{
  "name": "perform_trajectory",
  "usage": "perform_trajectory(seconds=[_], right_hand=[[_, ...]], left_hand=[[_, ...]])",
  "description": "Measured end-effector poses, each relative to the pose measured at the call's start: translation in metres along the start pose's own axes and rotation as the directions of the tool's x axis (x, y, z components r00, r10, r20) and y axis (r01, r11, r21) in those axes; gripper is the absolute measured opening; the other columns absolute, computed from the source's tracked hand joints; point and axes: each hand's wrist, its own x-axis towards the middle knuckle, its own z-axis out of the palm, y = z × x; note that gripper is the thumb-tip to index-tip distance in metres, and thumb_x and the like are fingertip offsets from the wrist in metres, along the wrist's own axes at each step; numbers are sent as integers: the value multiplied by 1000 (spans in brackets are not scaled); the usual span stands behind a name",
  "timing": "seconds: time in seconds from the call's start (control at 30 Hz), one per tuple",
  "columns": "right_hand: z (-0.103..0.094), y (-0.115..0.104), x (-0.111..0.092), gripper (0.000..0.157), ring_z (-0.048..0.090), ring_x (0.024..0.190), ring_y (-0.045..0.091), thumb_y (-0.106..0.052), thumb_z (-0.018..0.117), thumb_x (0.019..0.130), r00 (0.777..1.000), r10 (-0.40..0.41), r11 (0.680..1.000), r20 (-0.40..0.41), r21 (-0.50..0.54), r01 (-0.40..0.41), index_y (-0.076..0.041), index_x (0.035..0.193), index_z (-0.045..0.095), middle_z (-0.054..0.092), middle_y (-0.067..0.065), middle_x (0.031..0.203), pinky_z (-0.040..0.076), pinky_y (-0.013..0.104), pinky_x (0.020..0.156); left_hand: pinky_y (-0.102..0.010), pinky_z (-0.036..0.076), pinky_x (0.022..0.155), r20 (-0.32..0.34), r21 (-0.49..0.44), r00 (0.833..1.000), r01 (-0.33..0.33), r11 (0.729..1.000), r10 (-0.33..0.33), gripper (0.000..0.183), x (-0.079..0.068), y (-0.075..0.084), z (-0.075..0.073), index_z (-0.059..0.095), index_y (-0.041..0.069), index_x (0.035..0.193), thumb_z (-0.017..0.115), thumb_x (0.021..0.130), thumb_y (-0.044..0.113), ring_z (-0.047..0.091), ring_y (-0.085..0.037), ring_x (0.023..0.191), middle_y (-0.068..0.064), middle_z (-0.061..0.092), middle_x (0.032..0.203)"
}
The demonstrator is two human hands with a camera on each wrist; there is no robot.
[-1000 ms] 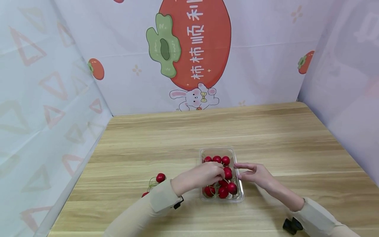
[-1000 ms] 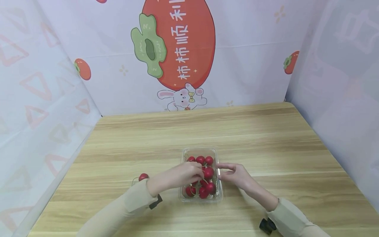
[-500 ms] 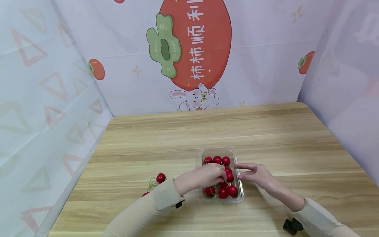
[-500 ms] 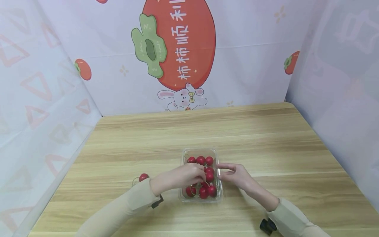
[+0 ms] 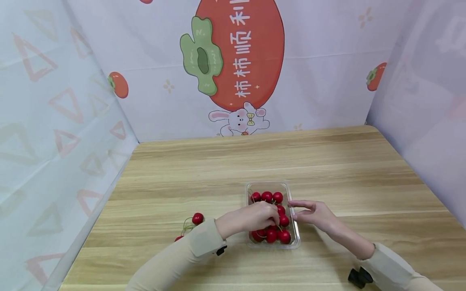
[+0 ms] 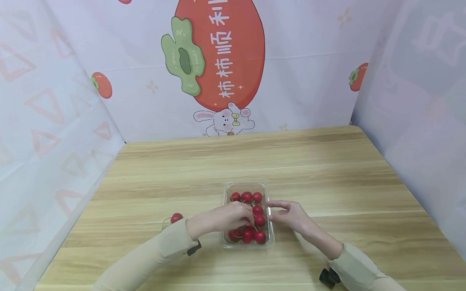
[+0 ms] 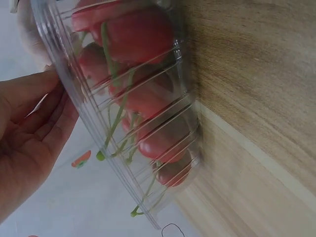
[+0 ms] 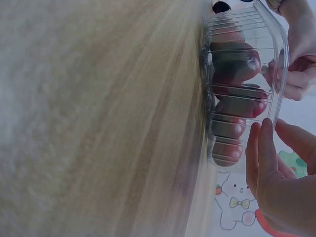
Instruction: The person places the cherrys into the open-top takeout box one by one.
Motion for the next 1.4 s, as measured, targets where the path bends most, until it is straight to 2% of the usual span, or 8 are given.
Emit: perform_trajectory(seconds=[0.2,0.33,0.47,0.63,0.87,1.1,1.4], right_hand=[[-1,0,0,54,61,94,16,-22,62,82,1000,-4,1000,9,12,4,5,126,44,50,23,121,46,34,85],[-1,0,0,54,61,93,15,-21,62,82,1000,-9,1000,11,16,9,5,126,44,52,23,119,44,37,87],[-2,1,1,54,61,93,15,-21,62,82,1000,-10,1000,10,12,10,5,126,44,54,22,116,44,39,88],[-2,1,1,54,61,93,14,-21,62,82,1000,-17,1000,12,13,17,6,126,44,52,23,119,45,36,87],[-1,0,0,54,61,93,15,-21,62,82,1000,-15,1000,13,21,15,6,126,43,47,24,123,45,35,87],[0,0,1,54,61,91,13,-19,63,82,1000,-18,999,15,41,17,8,125,43,46,25,125,46,26,83],[-1,1,1,54,62,90,12,-20,63,82,1000,-16,999,17,31,16,7,125,44,49,25,122,47,25,82]], left_hand=[[-5,39,77,-29,12,999,-32,999,33,11,-2,-2,0,69,12,89,62,82,7,57,0,85,5,65,87],[-6,39,79,-52,-10,998,-27,1000,27,13,-6,-4,-1,69,13,90,62,82,7,56,0,87,6,65,90],[-5,39,75,-71,-17,997,-22,1000,21,11,-10,-5,-2,69,12,88,62,81,8,55,1,83,6,64,88],[-3,39,70,-89,-52,996,7,999,-12,9,-17,-7,-5,69,12,88,63,81,10,53,2,79,5,63,86],[-6,41,72,-101,-85,994,42,995,-51,10,-27,-8,-6,69,11,89,62,81,9,56,0,83,5,64,88],[-5,39,62,-153,-100,986,52,994,-67,9,-38,-8,-9,68,10,89,62,81,11,55,-5,72,2,63,86],[-13,44,72,-185,-123,977,79,989,-101,10,-55,-10,-13,68,9,89,61,82,11,58,-9,82,2,63,88]])
